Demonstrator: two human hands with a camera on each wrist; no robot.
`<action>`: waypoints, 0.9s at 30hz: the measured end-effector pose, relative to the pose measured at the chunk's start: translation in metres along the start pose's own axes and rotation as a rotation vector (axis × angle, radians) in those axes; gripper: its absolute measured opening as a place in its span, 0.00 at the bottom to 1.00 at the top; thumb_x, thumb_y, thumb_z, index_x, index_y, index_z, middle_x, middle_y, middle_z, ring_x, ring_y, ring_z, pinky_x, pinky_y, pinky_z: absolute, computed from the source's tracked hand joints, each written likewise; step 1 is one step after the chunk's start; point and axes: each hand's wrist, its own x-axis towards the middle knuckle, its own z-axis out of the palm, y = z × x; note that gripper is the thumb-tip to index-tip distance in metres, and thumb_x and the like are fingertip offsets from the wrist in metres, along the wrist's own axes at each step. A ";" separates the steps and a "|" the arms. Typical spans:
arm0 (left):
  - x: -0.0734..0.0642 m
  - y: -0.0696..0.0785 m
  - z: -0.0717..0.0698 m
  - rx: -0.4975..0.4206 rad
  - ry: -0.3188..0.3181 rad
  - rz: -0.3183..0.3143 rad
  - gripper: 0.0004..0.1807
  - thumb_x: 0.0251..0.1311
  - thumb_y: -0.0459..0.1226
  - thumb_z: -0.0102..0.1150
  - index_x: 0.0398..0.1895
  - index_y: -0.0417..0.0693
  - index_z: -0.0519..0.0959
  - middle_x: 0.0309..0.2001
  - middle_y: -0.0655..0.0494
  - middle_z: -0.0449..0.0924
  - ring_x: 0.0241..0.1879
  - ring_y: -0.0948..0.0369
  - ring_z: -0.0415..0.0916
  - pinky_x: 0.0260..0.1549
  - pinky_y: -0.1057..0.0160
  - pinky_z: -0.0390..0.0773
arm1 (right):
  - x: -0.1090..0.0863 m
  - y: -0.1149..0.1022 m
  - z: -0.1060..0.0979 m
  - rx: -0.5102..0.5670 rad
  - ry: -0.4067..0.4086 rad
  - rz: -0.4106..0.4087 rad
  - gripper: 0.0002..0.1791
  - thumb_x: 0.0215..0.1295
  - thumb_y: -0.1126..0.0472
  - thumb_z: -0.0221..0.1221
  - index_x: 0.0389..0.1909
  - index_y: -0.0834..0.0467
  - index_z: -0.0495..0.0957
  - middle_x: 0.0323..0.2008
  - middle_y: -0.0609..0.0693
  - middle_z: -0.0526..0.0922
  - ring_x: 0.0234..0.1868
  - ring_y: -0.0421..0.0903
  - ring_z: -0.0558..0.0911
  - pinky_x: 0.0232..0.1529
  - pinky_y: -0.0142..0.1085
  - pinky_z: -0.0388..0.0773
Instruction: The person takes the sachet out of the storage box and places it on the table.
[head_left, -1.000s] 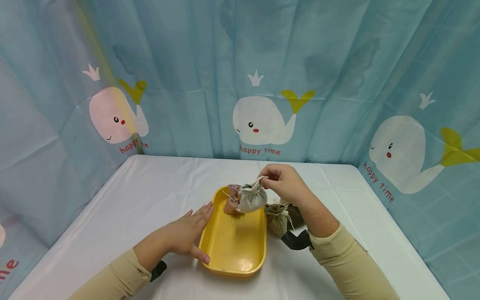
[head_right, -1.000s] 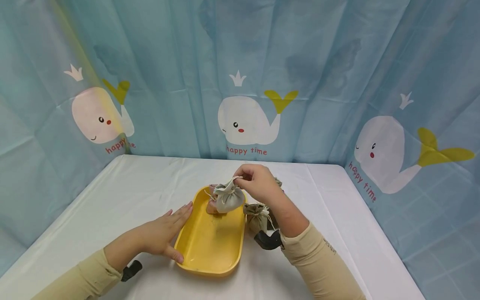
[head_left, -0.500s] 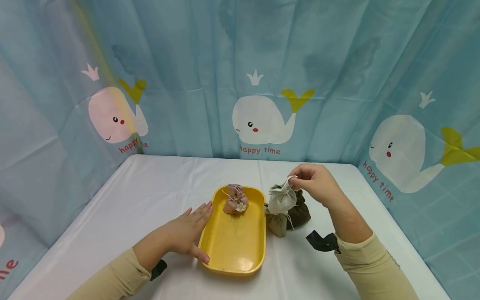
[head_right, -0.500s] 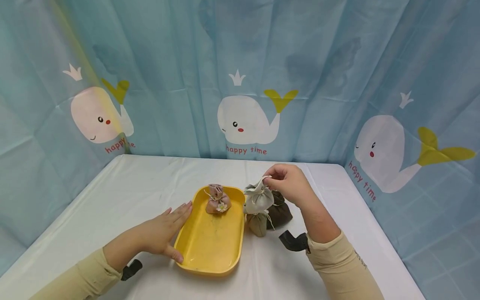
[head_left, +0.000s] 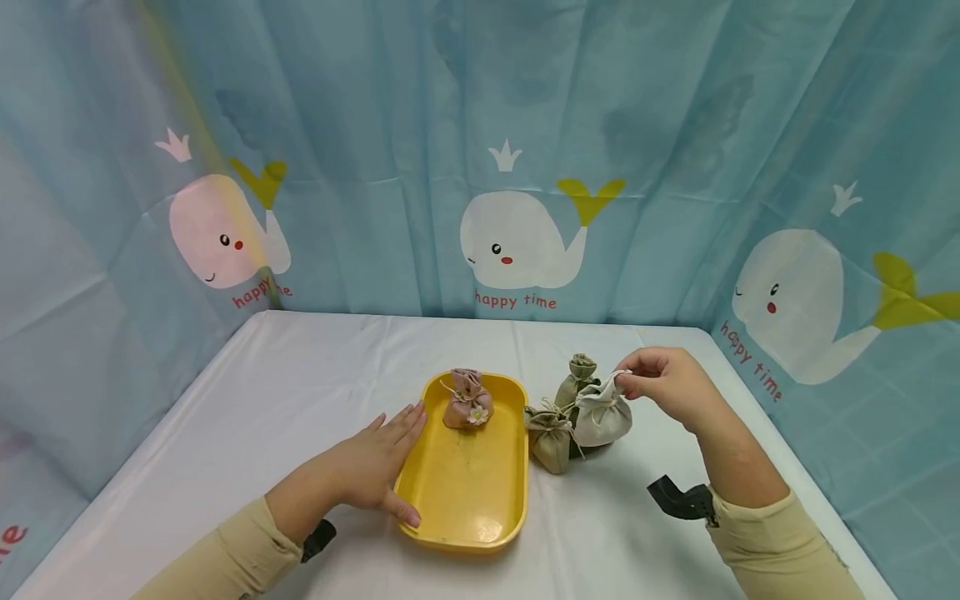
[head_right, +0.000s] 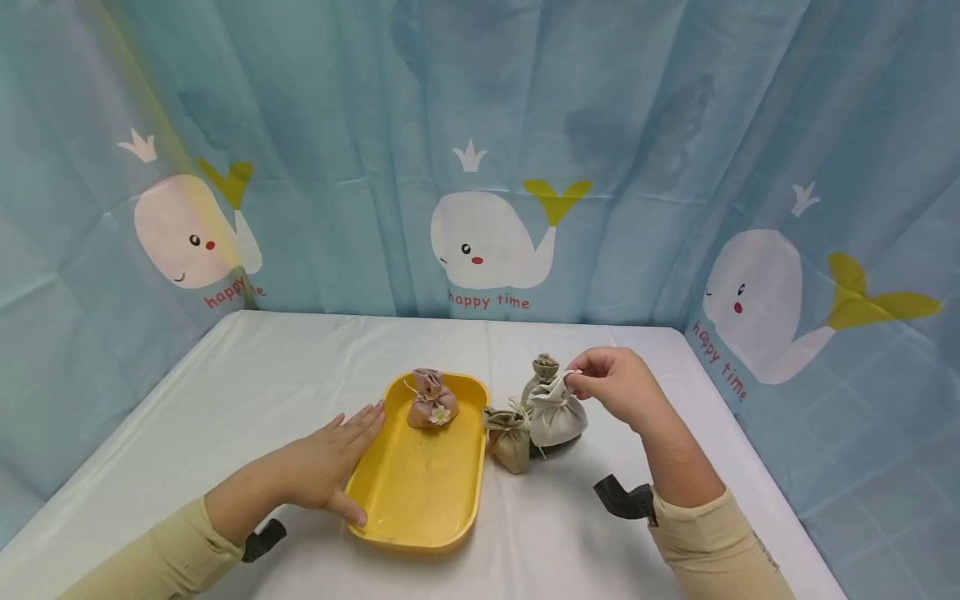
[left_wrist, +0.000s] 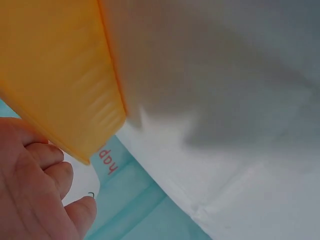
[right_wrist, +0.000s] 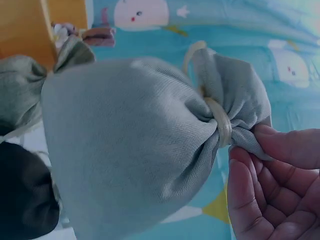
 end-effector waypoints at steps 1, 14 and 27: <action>0.000 0.001 0.000 -0.003 0.000 0.007 0.71 0.28 0.77 0.49 0.72 0.41 0.40 0.72 0.48 0.33 0.71 0.54 0.33 0.65 0.45 0.43 | -0.001 0.001 -0.001 0.001 -0.001 0.009 0.09 0.59 0.64 0.60 0.35 0.68 0.79 0.27 0.55 0.82 0.29 0.46 0.81 0.35 0.39 0.79; -0.003 0.009 0.002 0.077 0.007 0.035 0.74 0.23 0.81 0.43 0.72 0.42 0.40 0.72 0.48 0.30 0.71 0.54 0.33 0.65 0.44 0.41 | -0.009 0.037 0.007 0.037 -0.086 0.121 0.09 0.58 0.63 0.61 0.32 0.68 0.79 0.25 0.53 0.81 0.26 0.47 0.79 0.33 0.37 0.79; -0.005 0.011 0.001 0.096 0.012 0.050 0.74 0.25 0.81 0.41 0.71 0.41 0.40 0.72 0.49 0.29 0.71 0.54 0.34 0.64 0.44 0.44 | 0.000 0.071 0.032 0.050 -0.110 0.212 0.08 0.59 0.63 0.60 0.30 0.66 0.77 0.23 0.49 0.79 0.26 0.45 0.79 0.32 0.37 0.79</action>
